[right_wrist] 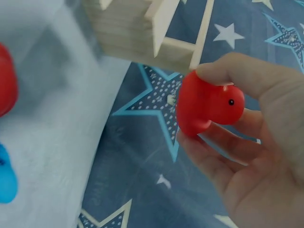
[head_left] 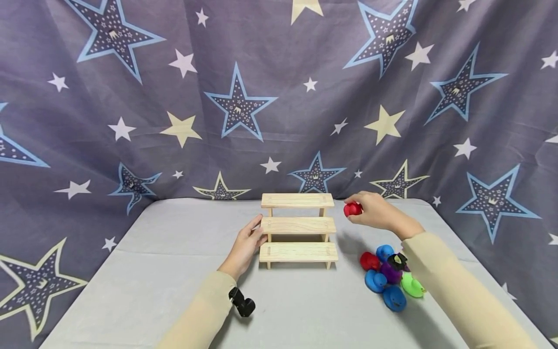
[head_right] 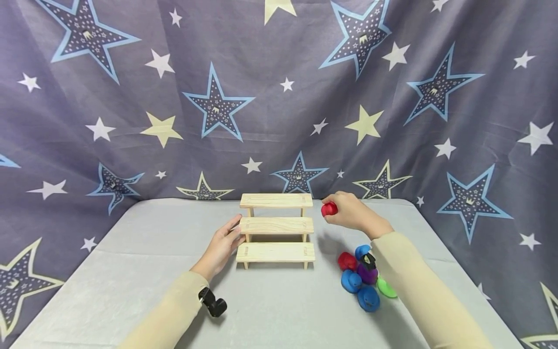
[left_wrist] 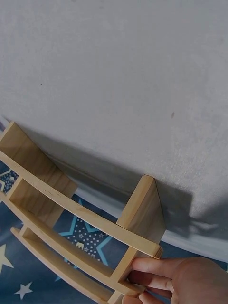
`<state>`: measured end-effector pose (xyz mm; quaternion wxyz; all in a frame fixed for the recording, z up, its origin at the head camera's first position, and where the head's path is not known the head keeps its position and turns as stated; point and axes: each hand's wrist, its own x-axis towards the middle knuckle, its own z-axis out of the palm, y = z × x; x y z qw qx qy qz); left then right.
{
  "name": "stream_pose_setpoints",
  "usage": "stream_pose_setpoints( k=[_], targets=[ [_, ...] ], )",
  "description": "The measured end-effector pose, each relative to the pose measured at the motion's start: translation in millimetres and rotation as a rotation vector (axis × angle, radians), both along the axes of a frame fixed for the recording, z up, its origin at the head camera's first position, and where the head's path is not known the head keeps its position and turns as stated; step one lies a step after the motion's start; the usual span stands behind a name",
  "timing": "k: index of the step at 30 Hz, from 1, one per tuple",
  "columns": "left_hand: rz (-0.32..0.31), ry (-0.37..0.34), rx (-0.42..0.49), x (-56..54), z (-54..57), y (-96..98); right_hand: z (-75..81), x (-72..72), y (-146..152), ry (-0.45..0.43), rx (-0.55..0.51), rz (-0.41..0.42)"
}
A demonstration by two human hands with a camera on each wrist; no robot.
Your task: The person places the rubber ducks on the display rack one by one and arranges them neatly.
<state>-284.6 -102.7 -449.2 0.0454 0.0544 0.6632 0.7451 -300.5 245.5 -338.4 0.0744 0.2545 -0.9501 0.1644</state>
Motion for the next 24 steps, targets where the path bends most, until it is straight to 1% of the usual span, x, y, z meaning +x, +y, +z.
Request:
stream_pose_setpoints(
  k=[5,11,14,19,24],
  targets=[
    [-0.001,-0.004,0.006,-0.2,-0.5,0.1,6.7,-1.9,-16.9,0.01,-0.016,0.013],
    [-0.006,0.003,0.0,-0.4,-0.9,0.0,7.7,-4.6,-38.7,0.04,-0.045,0.078],
    [-0.005,-0.001,-0.001,-1.1,-0.7,-0.3,4.9,-7.4,-51.7,0.053,-0.051,0.103],
    [-0.001,-0.011,0.001,-1.7,0.0,-0.8,-2.0,-14.5,-74.8,0.058,-0.078,0.121],
    [0.0,-0.011,-0.001,-0.7,0.8,-1.1,-7.3,-22.9,-97.4,0.058,-0.138,0.12]
  ],
)
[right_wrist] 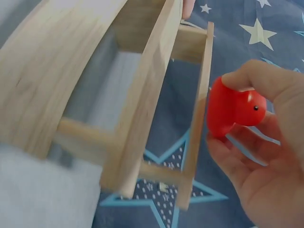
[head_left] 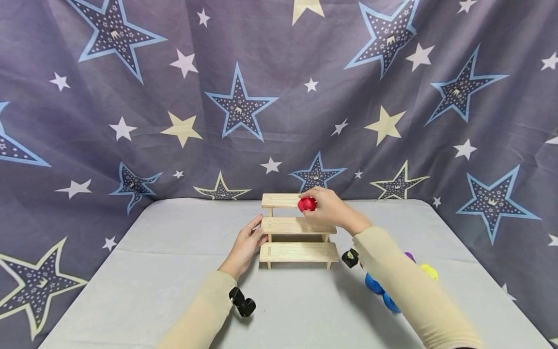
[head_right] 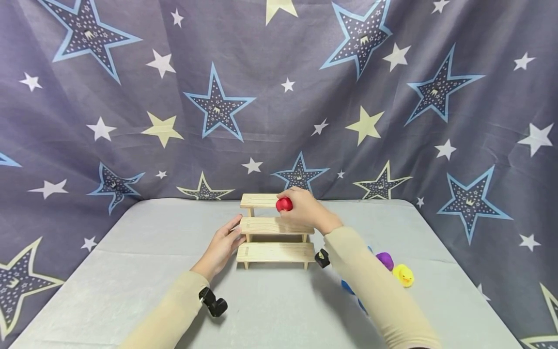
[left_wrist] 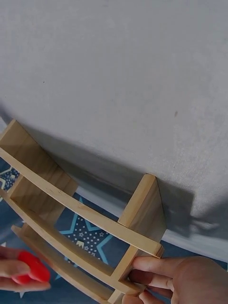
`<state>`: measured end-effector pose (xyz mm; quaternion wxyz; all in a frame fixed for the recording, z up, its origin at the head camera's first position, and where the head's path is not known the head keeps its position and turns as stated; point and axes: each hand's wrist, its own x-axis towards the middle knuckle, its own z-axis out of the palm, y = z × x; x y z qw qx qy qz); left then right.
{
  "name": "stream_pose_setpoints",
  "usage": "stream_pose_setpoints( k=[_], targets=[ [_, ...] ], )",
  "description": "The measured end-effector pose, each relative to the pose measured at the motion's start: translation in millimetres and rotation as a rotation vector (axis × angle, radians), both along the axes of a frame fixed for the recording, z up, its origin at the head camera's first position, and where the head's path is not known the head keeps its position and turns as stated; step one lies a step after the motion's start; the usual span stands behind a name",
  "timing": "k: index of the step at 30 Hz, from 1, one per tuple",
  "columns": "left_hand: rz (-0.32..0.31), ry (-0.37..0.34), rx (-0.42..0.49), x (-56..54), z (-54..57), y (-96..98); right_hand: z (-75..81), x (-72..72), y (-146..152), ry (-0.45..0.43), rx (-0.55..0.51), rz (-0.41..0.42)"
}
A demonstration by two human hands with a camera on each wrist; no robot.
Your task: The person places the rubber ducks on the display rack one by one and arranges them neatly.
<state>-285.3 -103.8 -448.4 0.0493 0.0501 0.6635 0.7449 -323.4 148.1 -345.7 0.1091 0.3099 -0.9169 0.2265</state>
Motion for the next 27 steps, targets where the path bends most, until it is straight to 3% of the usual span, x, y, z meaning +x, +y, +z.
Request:
stream_pose_setpoints(
  k=[15,27],
  targets=[
    [0.004,0.007,0.01,0.4,1.8,1.1,-5.9,-24.7,-52.1,-0.049,-0.209,0.022],
    [0.002,0.007,0.01,0.6,1.0,1.0,-18.6,-34.2,-68.2,-0.26,-0.419,-0.027]
  ],
)
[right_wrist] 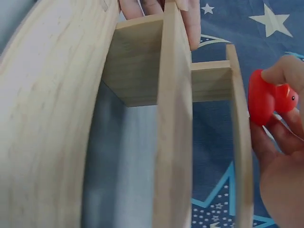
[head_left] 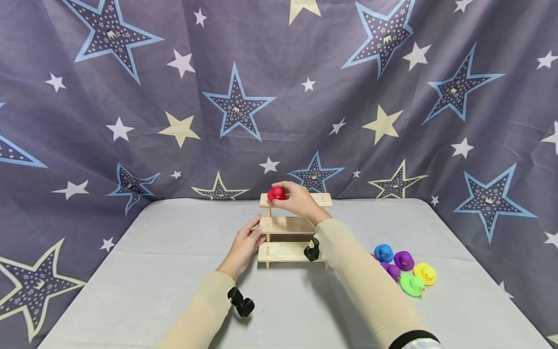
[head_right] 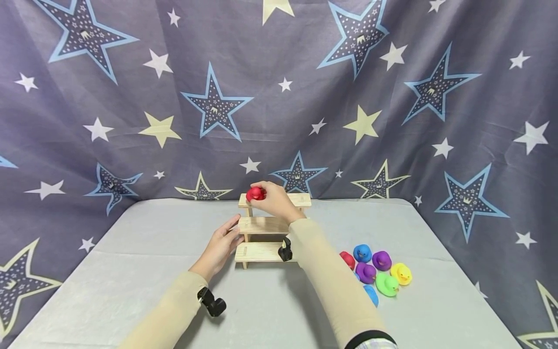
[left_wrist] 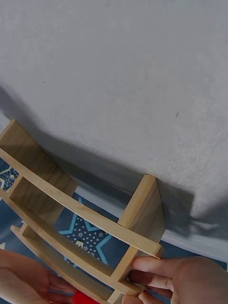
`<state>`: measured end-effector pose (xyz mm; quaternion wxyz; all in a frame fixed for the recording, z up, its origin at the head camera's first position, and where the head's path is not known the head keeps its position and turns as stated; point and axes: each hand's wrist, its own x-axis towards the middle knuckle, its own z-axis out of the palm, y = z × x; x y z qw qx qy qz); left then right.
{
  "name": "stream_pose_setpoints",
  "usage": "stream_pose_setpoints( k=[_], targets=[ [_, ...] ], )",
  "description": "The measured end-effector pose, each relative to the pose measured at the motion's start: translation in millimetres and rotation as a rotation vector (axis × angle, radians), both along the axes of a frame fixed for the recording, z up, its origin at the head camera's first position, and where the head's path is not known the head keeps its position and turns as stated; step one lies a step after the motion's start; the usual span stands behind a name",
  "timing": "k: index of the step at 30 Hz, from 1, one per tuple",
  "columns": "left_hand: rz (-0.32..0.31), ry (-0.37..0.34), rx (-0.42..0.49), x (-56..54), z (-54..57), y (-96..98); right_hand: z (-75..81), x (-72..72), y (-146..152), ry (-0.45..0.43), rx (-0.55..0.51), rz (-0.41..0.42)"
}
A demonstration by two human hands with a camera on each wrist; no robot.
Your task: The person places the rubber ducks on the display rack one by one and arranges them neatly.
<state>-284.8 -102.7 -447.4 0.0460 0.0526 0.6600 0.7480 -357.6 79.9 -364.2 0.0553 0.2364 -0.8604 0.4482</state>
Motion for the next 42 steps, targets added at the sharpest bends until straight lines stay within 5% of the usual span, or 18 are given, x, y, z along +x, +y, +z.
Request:
stream_pose_setpoints(
  k=[7,34,42],
  targets=[
    [0.001,-0.001,-0.002,0.5,-0.4,0.1,-9.1,-2.2,-2.2,-0.013,-0.065,0.014],
    [0.003,0.002,-0.01,0.4,-1.3,-1.9,-5.0,5.9,-4.9,0.045,0.083,0.02],
    [-0.004,0.012,-0.001,-2.2,-2.9,-0.3,-6.9,11.7,15.5,-0.017,0.057,0.049]
  ],
)
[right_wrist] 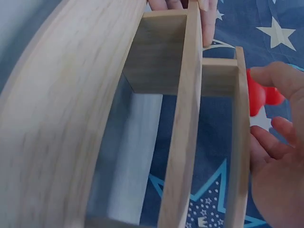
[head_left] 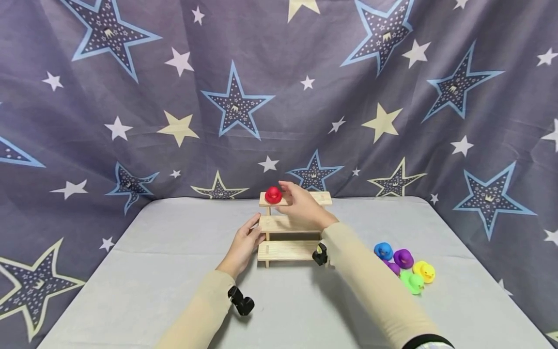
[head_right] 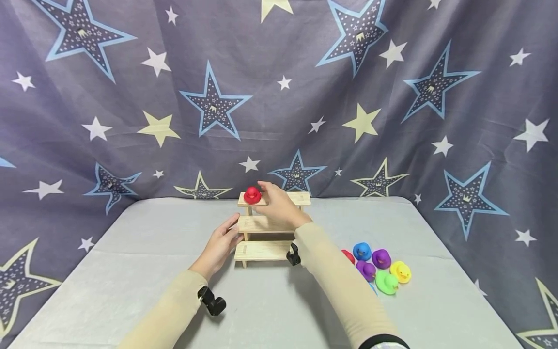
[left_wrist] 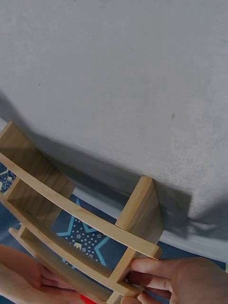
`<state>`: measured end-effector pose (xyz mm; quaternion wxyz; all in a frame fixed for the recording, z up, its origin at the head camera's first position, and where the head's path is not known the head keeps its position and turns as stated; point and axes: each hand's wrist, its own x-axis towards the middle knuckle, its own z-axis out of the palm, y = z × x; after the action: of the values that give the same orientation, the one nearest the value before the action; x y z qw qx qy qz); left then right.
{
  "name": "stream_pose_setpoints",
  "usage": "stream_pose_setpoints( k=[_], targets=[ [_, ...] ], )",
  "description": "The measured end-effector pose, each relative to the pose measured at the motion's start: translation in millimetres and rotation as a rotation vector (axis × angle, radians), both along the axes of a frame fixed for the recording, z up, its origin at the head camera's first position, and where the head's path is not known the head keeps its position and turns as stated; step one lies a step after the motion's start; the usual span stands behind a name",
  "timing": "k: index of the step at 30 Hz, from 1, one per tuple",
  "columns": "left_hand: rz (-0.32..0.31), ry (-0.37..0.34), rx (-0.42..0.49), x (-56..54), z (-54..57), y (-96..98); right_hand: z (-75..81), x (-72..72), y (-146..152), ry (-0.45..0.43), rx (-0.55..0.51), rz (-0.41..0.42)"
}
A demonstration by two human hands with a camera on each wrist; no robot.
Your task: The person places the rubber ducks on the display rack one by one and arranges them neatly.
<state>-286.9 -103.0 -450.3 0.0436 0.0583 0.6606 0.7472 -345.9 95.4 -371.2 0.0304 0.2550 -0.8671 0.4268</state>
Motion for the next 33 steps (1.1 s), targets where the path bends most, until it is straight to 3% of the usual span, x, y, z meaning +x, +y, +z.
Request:
stream_pose_setpoints(
  k=[6,27,33],
  targets=[
    [-0.001,-0.004,0.003,-1.0,0.1,0.7,5.3,7.0,24.0,0.041,0.092,-0.012],
    [0.006,0.001,0.005,-0.4,-0.8,0.1,20.6,40.9,104.5,0.136,0.16,0.051],
    [0.0,0.002,0.015,-0.5,-1.0,-0.9,22.1,49.1,126.7,0.123,0.202,0.016]
  ],
)
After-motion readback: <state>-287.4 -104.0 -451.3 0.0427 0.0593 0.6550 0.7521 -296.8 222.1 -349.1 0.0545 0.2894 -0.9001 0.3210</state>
